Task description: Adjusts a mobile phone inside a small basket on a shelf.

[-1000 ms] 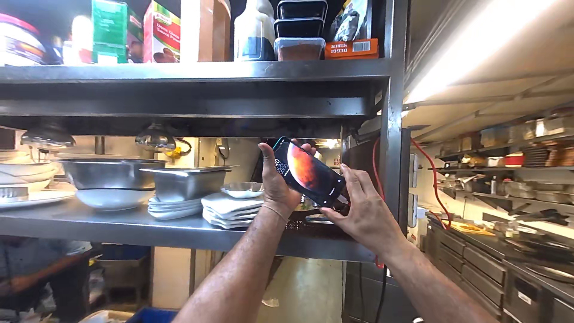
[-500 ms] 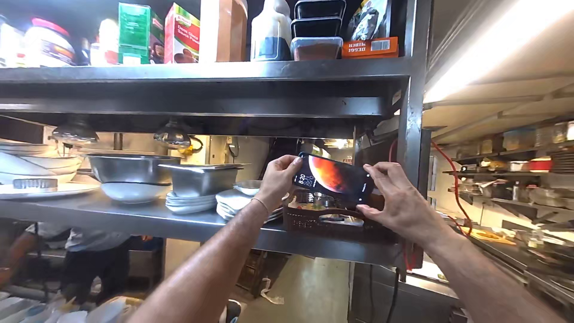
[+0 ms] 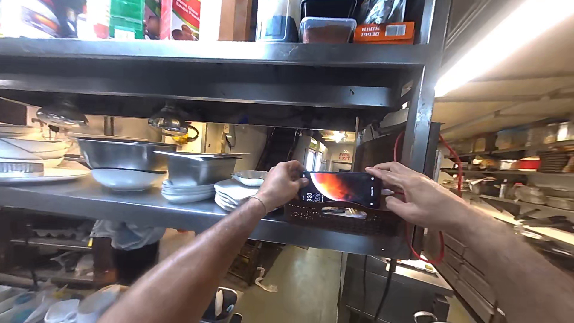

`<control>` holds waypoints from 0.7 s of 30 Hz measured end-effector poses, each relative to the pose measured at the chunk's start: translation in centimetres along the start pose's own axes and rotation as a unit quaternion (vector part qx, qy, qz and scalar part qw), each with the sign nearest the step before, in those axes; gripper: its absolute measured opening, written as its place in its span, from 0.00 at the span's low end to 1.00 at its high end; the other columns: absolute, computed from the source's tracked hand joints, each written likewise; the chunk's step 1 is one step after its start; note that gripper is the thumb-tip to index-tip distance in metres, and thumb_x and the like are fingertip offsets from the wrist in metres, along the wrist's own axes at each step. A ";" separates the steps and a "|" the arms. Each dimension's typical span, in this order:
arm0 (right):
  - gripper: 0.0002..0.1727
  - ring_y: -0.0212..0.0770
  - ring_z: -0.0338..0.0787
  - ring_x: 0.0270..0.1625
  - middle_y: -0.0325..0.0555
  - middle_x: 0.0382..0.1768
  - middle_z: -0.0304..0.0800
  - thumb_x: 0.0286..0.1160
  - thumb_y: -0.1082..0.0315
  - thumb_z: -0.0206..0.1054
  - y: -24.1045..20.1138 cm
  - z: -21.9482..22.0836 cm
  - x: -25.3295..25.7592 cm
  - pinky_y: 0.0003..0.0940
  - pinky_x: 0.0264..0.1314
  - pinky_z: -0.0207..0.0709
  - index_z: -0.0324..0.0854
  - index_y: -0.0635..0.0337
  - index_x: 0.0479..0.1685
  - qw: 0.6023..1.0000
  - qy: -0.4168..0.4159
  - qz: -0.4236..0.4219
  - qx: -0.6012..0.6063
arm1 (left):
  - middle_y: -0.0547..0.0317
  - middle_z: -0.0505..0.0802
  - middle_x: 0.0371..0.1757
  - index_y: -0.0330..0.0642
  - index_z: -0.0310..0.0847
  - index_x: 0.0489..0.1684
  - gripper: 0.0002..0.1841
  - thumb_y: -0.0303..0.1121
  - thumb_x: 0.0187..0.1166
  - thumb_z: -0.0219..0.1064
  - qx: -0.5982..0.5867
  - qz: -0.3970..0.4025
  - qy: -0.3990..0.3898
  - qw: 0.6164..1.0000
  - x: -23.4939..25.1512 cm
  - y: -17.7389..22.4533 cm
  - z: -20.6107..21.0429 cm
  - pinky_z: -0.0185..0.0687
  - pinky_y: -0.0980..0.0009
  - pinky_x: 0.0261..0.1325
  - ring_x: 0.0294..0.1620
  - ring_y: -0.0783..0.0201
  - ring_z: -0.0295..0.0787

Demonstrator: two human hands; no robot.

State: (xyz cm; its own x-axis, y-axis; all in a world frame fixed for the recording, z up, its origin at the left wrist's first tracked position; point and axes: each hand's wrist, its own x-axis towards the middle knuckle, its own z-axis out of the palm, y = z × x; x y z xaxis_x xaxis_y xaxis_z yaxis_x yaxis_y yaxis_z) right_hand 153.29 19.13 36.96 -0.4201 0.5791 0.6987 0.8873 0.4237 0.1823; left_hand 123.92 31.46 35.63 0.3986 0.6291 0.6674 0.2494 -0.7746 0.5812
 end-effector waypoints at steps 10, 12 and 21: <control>0.29 0.37 0.88 0.63 0.42 0.72 0.81 0.71 0.79 0.62 -0.4 -0.1 -0.9 0.38 0.65 0.85 0.83 0.51 0.74 0.997 -0.061 0.029 0.021 | 0.59 0.95 0.40 0.45 0.86 0.55 0.10 0.32 0.81 0.72 0.084 0.008 -0.005 0.996 -1.6 -0.1 0.8 0.88 0.58 0.50 0.40 0.63 0.93; 0.28 0.37 0.89 0.62 0.43 0.71 0.82 0.71 0.79 0.61 -0.2 0.0 -1.0 0.38 0.65 0.86 0.83 0.52 0.74 0.997 -0.062 0.029 0.033 | 0.58 0.95 0.37 0.44 0.86 0.55 0.10 0.32 0.80 0.73 0.084 0.003 -0.017 0.996 -1.6 -0.1 0.6 0.87 0.56 0.48 0.38 0.63 0.92; 0.31 0.37 0.89 0.60 0.42 0.71 0.82 0.73 0.79 0.61 -0.7 0.2 -1.3 0.38 0.63 0.86 0.79 0.49 0.79 0.997 -0.066 0.035 0.031 | 0.58 0.96 0.41 0.46 0.88 0.51 0.07 0.35 0.82 0.70 0.119 -0.014 -0.048 0.992 -2.2 0.3 -0.1 0.86 0.55 0.50 0.42 0.62 0.92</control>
State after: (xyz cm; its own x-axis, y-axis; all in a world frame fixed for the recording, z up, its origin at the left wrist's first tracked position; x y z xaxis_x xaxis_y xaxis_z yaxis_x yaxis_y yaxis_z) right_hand 153.22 18.19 35.79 -0.3820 0.6943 0.6099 0.9040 0.4180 0.0904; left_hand 123.01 29.87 34.43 0.4672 0.6510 0.5982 0.4591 -0.7569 0.4651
